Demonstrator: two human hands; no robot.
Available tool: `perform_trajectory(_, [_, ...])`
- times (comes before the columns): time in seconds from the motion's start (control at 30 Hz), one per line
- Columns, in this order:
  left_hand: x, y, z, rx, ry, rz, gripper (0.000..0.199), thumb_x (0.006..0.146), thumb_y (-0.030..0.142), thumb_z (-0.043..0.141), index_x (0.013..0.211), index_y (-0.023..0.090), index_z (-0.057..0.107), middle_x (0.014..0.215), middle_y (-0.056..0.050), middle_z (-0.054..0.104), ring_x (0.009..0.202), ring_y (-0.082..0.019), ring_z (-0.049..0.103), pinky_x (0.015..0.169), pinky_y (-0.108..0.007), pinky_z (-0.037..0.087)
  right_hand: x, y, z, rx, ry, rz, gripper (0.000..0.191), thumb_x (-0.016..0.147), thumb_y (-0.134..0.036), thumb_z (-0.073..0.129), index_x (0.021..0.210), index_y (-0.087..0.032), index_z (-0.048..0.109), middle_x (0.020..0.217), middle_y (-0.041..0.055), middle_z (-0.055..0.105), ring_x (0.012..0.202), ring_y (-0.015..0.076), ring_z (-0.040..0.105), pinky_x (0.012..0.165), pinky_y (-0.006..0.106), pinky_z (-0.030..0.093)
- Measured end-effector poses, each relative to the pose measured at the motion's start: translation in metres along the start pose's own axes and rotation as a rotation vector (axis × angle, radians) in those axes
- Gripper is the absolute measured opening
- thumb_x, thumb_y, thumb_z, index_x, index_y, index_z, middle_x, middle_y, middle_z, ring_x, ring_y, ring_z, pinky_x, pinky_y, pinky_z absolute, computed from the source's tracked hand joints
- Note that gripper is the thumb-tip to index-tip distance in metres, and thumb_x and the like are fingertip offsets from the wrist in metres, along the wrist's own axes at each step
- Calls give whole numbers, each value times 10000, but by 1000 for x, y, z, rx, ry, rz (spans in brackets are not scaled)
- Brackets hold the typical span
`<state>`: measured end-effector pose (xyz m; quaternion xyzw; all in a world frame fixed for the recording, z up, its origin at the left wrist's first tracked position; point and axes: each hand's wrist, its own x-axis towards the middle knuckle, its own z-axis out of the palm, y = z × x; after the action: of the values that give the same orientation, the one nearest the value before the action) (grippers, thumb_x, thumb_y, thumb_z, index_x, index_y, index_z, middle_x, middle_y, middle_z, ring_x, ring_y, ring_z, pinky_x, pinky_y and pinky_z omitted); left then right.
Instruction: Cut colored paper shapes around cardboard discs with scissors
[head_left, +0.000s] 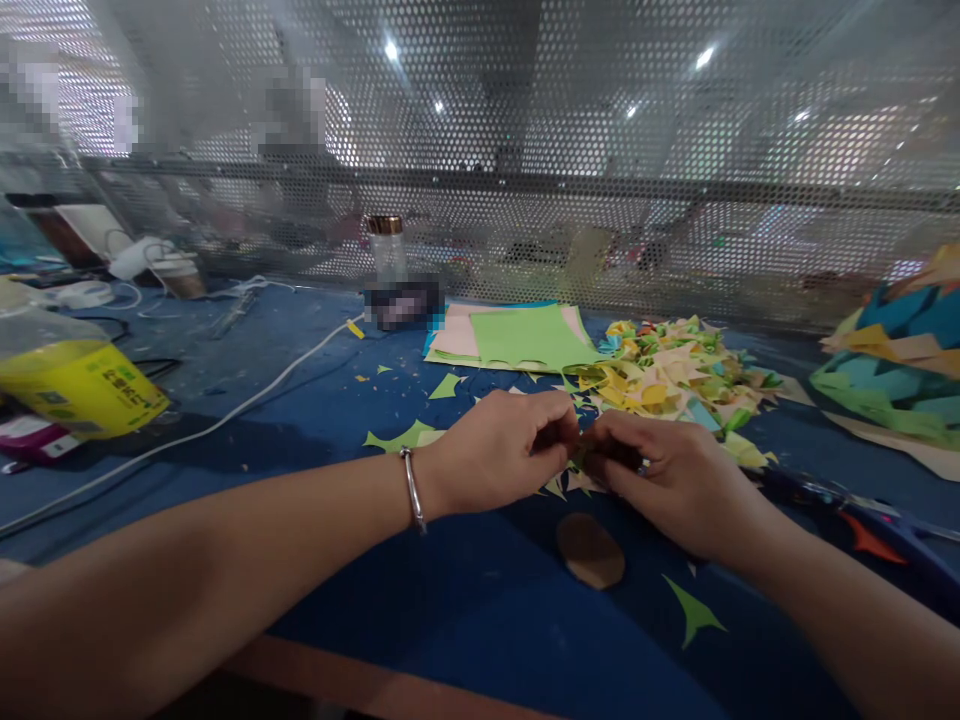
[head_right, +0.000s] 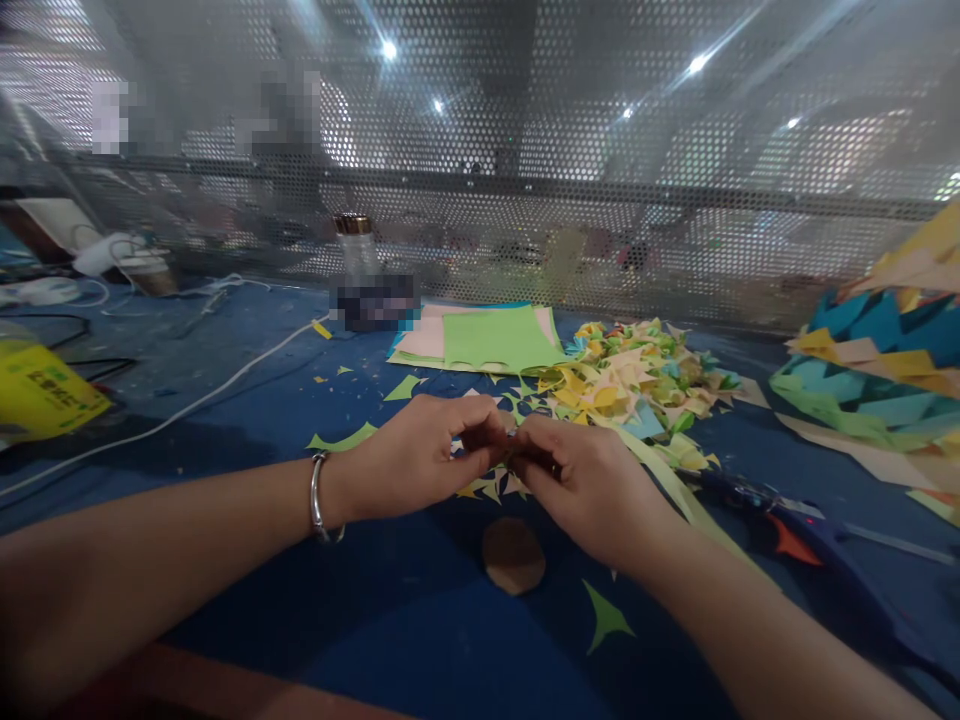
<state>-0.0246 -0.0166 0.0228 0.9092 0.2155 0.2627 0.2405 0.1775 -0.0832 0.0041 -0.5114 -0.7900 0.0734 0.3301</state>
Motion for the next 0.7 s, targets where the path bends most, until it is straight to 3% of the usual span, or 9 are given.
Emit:
perform_trajectory(0.27, [2,-7,-4,49,-97,24,100,840,111,571,894,172,628,810,-18,715,685,-131,612,627,-243,422,2,0,-4,-73,-108,-36,170,926,-239,504,774,-235,580,629,-16,651,533,144,580,519,265,369])
perform_trajectory(0.5, [6,-16,-9,-432,-300,-80,55,856,135,607,874,186,602,803,-25,752,748,-126,701,701,-252,517,-3,-2,-6,-22,-201,-17,182,987,-294,496,857,-244,612,685,-11,674,578,147,635,531,255,424])
perform_trajectory(0.6, [6,-16,-8,-490,-293,-137,42,867,147,614,871,186,601,811,-34,759,752,-125,714,725,-265,538,-5,-4,-14,-21,-223,21,222,1012,-332,485,872,-251,638,698,2,684,576,157,636,518,256,441])
perform_trajectory(0.7, [7,-17,-8,-368,-218,-133,38,868,149,597,858,185,590,810,-32,746,734,-115,691,695,-245,524,-17,2,-33,-87,-166,88,288,993,-436,522,820,-263,673,630,14,679,527,183,633,478,276,453])
